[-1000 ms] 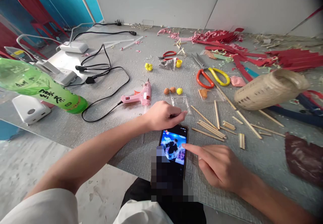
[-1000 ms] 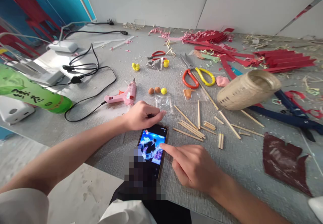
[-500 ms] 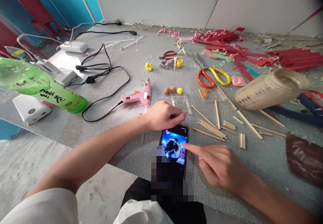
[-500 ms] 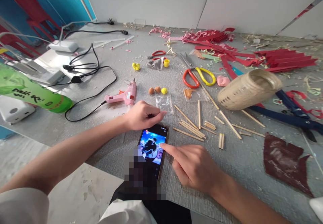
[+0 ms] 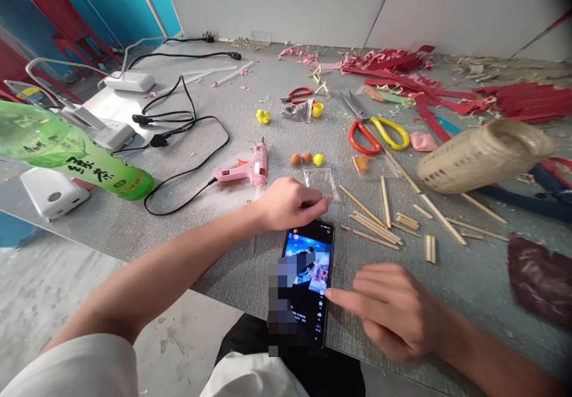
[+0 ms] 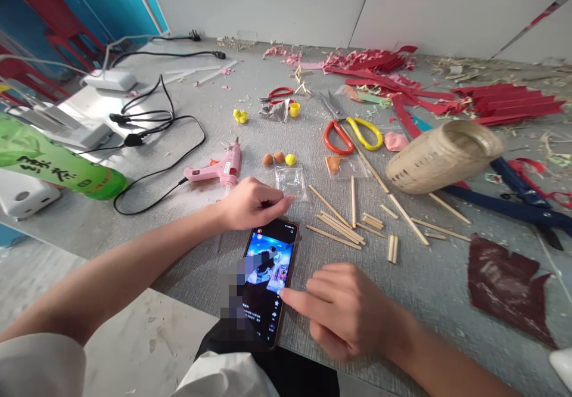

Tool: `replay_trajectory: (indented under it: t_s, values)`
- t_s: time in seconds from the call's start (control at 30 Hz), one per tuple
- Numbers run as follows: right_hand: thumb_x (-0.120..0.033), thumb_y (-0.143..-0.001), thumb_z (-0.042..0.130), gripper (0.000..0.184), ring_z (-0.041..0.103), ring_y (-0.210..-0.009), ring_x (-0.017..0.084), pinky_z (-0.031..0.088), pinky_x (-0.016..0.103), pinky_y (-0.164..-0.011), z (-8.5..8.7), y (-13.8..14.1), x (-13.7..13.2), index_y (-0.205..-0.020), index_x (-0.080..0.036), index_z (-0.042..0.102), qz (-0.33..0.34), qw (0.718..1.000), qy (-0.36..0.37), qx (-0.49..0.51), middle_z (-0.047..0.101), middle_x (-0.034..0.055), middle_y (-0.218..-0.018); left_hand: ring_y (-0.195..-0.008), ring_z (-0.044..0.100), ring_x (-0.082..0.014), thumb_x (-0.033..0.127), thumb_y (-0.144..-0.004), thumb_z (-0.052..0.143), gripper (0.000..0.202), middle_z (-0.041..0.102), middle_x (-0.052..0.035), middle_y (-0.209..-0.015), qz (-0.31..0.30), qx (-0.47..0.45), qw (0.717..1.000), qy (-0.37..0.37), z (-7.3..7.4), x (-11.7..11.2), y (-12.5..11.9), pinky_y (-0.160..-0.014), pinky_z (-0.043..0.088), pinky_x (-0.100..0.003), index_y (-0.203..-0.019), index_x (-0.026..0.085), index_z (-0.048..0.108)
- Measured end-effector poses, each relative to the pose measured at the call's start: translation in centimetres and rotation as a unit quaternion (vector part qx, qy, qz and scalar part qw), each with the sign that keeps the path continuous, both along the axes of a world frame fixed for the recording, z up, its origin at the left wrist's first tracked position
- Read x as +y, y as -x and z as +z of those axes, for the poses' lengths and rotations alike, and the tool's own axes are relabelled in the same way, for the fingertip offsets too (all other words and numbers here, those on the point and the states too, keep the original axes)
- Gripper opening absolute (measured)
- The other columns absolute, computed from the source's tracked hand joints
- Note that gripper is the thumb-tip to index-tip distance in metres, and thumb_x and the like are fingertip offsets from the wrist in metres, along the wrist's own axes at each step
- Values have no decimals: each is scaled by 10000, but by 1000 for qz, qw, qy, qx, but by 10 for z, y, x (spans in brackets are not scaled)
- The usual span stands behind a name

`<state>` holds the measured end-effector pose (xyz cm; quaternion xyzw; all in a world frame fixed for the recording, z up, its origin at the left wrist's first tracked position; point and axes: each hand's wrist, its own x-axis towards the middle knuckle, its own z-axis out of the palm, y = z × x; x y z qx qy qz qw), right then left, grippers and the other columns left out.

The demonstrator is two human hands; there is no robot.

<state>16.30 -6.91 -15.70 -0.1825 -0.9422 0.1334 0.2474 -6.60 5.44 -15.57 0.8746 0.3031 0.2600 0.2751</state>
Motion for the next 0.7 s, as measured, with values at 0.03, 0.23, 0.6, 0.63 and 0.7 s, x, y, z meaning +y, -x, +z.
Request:
replay_trajectory:
  t_s: [0.03,0.23,0.6,0.63,0.7]
  values:
    - [-107,-871,394,386,417,-514,150,297,314,-493,0,0,0,-1204,-135,587,-1,1000,1,0,463,-45,-610,-528,178,-77,372,-1013,443,499,225,62,-545,0,0,1000,-1,0,0,0,-519,211,-298,-572,193,296]
    - [-119,-855,401,394,406,-520,154,269,324,-496,-3,0,-2,-1197,-138,597,6,1000,16,-3,446,-41,-619,-537,167,-80,371,-1013,442,500,217,61,-552,0,4,1000,1,0,-1,0,-520,208,-297,-571,195,288]
    - [-97,-821,424,402,392,-514,157,272,332,-494,-3,1,0,-1179,-131,604,4,1000,18,-1,427,-39,-611,-533,167,-77,379,-1014,440,492,222,61,-546,-2,-2,1000,-1,0,0,0,-525,203,-300,-592,188,277]
    - [-99,-824,422,404,391,-515,158,271,333,-495,-3,1,-1,-1182,-133,605,4,1000,18,-2,426,-39,-612,-532,164,-78,377,-1014,443,494,219,61,-545,-2,-1,1000,-2,-1,0,0,-524,201,-301,-587,189,279]
    - [-108,-832,416,404,394,-520,160,273,333,-498,-3,0,-1,-1186,-138,608,4,1000,20,-5,423,-39,-615,-534,162,-79,371,-1014,447,497,220,62,-546,-3,0,1000,-3,-1,0,0,-523,202,-302,-578,191,291]
